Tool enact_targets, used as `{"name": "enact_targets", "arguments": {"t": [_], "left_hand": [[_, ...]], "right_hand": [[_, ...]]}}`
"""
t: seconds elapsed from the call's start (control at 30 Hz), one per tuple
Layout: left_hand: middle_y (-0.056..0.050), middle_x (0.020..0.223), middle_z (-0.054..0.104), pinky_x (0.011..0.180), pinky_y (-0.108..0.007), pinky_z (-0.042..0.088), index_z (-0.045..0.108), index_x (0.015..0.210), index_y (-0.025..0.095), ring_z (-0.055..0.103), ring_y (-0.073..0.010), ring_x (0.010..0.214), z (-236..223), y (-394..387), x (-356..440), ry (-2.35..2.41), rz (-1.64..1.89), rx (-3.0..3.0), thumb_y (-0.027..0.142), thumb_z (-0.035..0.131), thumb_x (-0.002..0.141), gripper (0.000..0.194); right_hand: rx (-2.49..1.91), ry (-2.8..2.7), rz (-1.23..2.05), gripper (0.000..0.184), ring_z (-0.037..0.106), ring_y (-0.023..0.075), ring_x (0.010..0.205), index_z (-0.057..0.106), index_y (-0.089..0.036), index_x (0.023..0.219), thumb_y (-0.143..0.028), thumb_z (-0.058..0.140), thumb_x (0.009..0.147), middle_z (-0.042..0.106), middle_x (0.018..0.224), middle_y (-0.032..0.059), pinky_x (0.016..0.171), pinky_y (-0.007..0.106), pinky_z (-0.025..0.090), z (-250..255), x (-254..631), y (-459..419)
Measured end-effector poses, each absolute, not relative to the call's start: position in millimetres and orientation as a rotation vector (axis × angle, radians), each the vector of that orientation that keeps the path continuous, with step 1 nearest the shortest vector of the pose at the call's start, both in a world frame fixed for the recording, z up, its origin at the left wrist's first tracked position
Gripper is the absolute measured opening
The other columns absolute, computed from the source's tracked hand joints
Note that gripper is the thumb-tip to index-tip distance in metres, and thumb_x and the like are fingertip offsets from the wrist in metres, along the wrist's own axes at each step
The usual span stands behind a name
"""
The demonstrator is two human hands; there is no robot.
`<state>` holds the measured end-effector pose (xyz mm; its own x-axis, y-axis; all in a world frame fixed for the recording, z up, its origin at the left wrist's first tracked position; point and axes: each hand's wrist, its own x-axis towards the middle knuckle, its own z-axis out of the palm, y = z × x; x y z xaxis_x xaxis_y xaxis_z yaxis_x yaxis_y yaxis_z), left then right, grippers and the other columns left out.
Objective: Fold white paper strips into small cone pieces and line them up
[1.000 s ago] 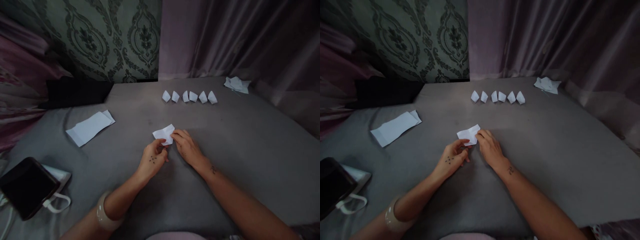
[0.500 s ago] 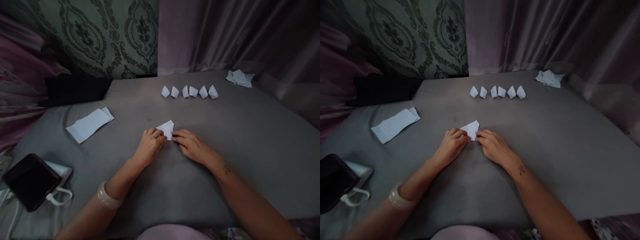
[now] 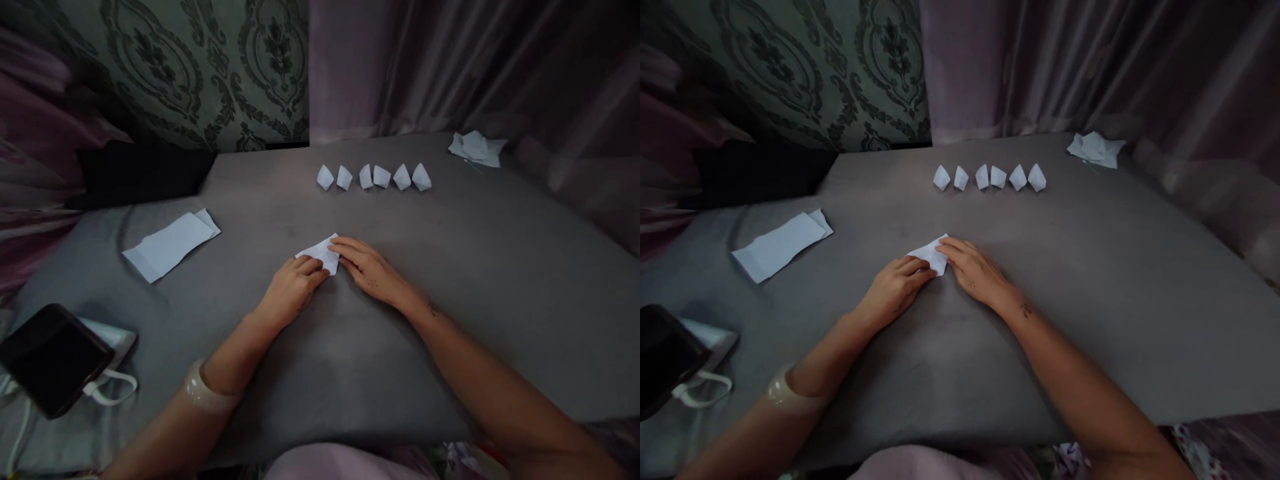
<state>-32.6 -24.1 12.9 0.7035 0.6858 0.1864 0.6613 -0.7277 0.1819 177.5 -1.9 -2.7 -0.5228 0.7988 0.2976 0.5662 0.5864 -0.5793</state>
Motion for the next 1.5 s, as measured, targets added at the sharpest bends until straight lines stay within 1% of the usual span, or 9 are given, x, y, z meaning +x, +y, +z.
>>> {"name": "enact_targets", "arguments": {"t": [0.07,0.17,0.3,0.4,0.53,0.7,0.93,1.2,1.5], "left_hand": [[-0.009,0.107,0.063,0.081,-0.035,0.044,0.064,0.11,0.017,0.052,-0.0221,0.099,15,-24,-34,1.15,0.348,2.881,0.02,0.043,0.095,0.027],[-0.009,0.106,0.063,0.079,-0.036,0.044,0.064,0.109,0.017,0.051,-0.0233,0.098,20,-26,-37,1.229,0.276,2.941,0.023,0.043,0.095,0.026],[-0.011,0.107,0.063,0.076,-0.036,0.045,0.06,0.114,0.014,0.052,-0.024,0.098,27,-34,-35,1.241,0.086,2.925,0.02,0.043,0.094,0.027],[-0.013,0.113,0.061,0.077,-0.038,0.046,0.059,0.116,0.013,0.052,-0.0261,0.1,29,-43,-28,1.33,0.011,2.879,0.018,0.043,0.092,0.029],[-0.015,0.12,0.057,0.084,-0.036,0.048,0.056,0.117,0.007,0.051,-0.0249,0.104,26,-54,-18,1.322,-0.023,2.79,0.012,0.041,0.089,0.032],[-0.017,0.124,0.054,0.089,-0.036,0.048,0.049,0.126,0.001,0.05,-0.025,0.107,22,-60,-14,1.366,-0.017,2.735,0.005,0.038,0.085,0.042],[-0.014,0.128,0.052,0.09,-0.036,0.049,0.059,0.112,0.007,0.049,-0.0253,0.109,26,-60,-12,1.359,-0.08,2.71,0.007,0.041,0.084,0.034],[-0.014,0.131,0.05,0.094,-0.037,0.045,0.061,0.108,0.007,0.047,-0.0264,0.111,24,-60,-15,1.316,-0.082,2.707,0.01,0.045,0.081,0.032],[-0.015,0.133,0.049,0.093,-0.036,0.046,0.062,0.109,0.008,0.047,-0.0258,0.112,27,-59,-13,1.312,-0.119,2.716,0.012,0.047,0.082,0.032]], "right_hand": [[-1.035,-2.336,0.607,0.041,0.049,0.0206,0.122,0.053,-0.024,0.129,-0.012,0.04,0.092,0.056,0.13,0.007,0.102,0.042,0.041,2,177,6],[-1.017,-2.374,0.72,0.036,0.056,0.0192,0.108,0.055,-0.019,0.125,-0.014,0.046,0.09,0.061,0.117,0.0088,0.095,0.037,0.045,6,177,15],[-1.09,-2.317,0.82,0.024,0.059,0.0143,0.081,0.062,-0.018,0.109,-0.02,0.054,0.088,0.061,0.101,0.0057,0.076,0.029,0.047,1,176,23],[-1.106,-2.255,0.876,0.014,0.055,0.0118,0.071,0.065,-0.02,0.097,-0.022,0.056,0.086,0.06,0.092,0.0022,0.07,0.027,0.044,-5,175,26],[-1.089,-2.224,0.874,0.01,0.055,0.0122,0.073,0.065,-0.02,0.088,-0.022,0.055,0.087,0.06,0.086,0.0012,0.07,0.026,0.042,-4,173,27],[-1.124,-2.22,0.798,0.013,0.056,0.013,0.077,0.065,-0.019,0.087,-0.021,0.053,0.088,0.06,0.087,0.0019,0.074,0.026,0.042,-1,169,23],[-1.237,-2.221,0.733,0.011,0.057,0.0136,0.078,0.064,-0.02,0.087,-0.021,0.053,0.088,0.061,0.089,0.0024,0.073,0.027,0.042,-1,165,19],[-1.331,-2.236,0.679,0.013,0.057,0.0151,0.079,0.062,-0.02,0.088,-0.023,0.05,0.09,0.06,0.09,0.0033,0.074,0.028,0.043,-1,161,16],[-1.407,-2.252,0.615,0.013,0.057,0.0167,0.08,0.059,-0.021,0.087,-0.025,0.048,0.091,0.059,0.092,0.0044,0.075,0.03,0.044,-1,157,14]]}}
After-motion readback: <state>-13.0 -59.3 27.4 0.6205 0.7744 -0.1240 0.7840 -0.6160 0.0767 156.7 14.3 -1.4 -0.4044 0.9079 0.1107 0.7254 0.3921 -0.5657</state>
